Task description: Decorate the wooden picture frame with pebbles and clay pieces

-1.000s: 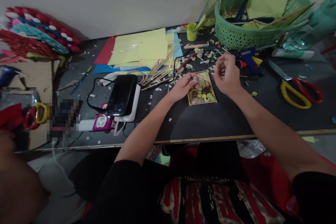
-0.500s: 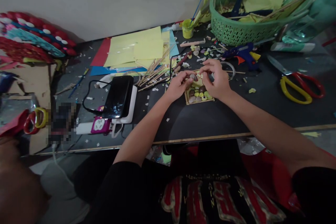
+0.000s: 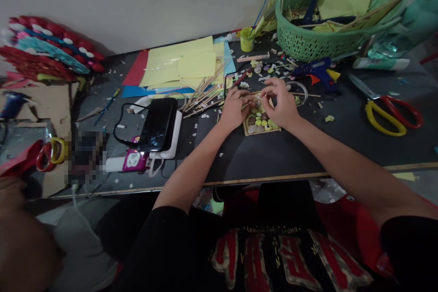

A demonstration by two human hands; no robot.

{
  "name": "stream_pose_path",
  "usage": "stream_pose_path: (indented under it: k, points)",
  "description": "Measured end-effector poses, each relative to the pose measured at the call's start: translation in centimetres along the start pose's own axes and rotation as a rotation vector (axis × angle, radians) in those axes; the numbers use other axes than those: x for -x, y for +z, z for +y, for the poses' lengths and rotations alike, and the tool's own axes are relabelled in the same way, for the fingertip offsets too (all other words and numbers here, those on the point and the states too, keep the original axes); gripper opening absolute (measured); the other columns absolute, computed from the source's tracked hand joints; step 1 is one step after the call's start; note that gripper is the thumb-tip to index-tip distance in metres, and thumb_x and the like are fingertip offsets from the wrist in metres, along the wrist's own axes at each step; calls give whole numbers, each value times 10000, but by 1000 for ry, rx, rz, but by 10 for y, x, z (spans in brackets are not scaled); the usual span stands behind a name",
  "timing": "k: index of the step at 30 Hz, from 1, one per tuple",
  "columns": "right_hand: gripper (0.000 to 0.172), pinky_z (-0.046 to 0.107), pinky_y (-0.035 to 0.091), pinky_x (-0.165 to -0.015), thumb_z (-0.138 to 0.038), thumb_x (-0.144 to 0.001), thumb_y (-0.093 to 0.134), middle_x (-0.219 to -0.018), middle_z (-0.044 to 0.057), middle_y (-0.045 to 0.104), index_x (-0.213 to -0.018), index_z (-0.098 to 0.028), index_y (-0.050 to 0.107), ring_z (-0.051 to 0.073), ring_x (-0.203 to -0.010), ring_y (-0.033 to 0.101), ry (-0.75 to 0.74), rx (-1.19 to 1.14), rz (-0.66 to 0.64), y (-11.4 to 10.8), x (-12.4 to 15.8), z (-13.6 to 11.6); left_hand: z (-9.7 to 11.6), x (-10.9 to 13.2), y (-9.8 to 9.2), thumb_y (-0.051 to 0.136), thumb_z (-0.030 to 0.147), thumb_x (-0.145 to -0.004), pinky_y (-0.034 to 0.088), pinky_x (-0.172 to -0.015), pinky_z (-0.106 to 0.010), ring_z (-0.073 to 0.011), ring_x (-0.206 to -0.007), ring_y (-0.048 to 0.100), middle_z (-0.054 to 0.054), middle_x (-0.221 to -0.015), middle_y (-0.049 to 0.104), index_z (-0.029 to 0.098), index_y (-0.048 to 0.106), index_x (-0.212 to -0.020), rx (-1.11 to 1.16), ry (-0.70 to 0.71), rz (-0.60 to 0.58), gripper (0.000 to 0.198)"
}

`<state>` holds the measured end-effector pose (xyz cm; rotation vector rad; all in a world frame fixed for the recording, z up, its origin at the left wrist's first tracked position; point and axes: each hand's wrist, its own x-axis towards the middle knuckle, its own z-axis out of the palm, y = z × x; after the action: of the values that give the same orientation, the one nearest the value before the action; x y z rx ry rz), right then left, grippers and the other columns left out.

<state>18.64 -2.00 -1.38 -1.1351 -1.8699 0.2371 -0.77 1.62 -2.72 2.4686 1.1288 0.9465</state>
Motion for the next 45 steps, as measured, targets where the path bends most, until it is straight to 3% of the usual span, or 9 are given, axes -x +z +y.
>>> stream_pose_path:
  k: [5,13,20,24,29,35,39,42,45]
  points:
    - [416,385,544,-747,-246,-839,523,-994,44,670,-1246,-219,440,182,-767,660,-10,9,-2,1,1,0,15,0,-11,622,423,-898,426,-1016,-389,-202,-1071,607,-56,-1099,713,231,694,-1117,137,50,58,300]
    - [457,380,546,-744,-368,-850,606,-1014,44,654,-1251,-233,434,175,-741,644,13,-32,-10,0,1,-5,23,4,-13,630,390,-902,488,-872,-336,-166,-878,626,-17,-825,738,244,751,-887,238,27,176,189]
    - [308,412,539,-784,-440,-962,410,-1092,104,642,-1147,-220,518,190,-804,646,-6,25,33,-12,-4,-3,8,4,-17,521,523,-940,489,-692,-260,-116,-765,619,-31,-880,700,214,662,-912,473,-263,380,341]
    - [310,407,534,-765,-398,-975,370,-1081,96,642,-1181,-207,501,182,-794,639,-2,11,68,-14,-5,4,-1,7,-21,316,566,-998,473,-689,-287,-118,-665,550,-11,-740,604,224,573,-863,418,-257,496,449]
    - [329,381,532,-733,-288,-914,461,-1013,68,666,-1232,-203,483,177,-766,635,-15,13,21,-6,-2,11,11,9,-26,331,559,-998,479,-741,-325,-123,-609,530,-6,-593,538,211,549,-623,251,-194,397,556]
    - [318,378,530,-735,-259,-913,438,-991,64,680,-1221,-201,492,172,-733,628,33,19,13,-5,-3,11,0,3,-29,617,470,-902,520,-908,-350,-161,-947,684,-43,-1001,757,232,753,-907,249,-73,393,274]
    - [364,389,532,-753,-257,-918,424,-958,54,689,-1279,-211,441,190,-766,641,73,0,-54,-7,-4,11,-9,4,-29,437,425,-999,516,-911,-370,-178,-941,683,-69,-943,758,196,729,-928,20,-59,342,378]
    - [425,408,541,-787,-275,-906,461,-1005,57,687,-1325,-232,400,207,-826,653,83,-6,-112,-9,-5,10,-10,5,-29,296,313,-1029,474,-1029,-416,-215,-1159,623,-106,-1207,701,172,654,-1181,-155,-70,273,414]
    - [489,452,536,-851,-281,-859,560,-1095,72,690,-1328,-240,424,247,-931,665,59,36,-212,-11,-7,7,-10,5,-30,399,263,-990,416,-1117,-445,-244,-1292,540,-85,-1393,593,213,614,-1266,-264,-124,255,353]
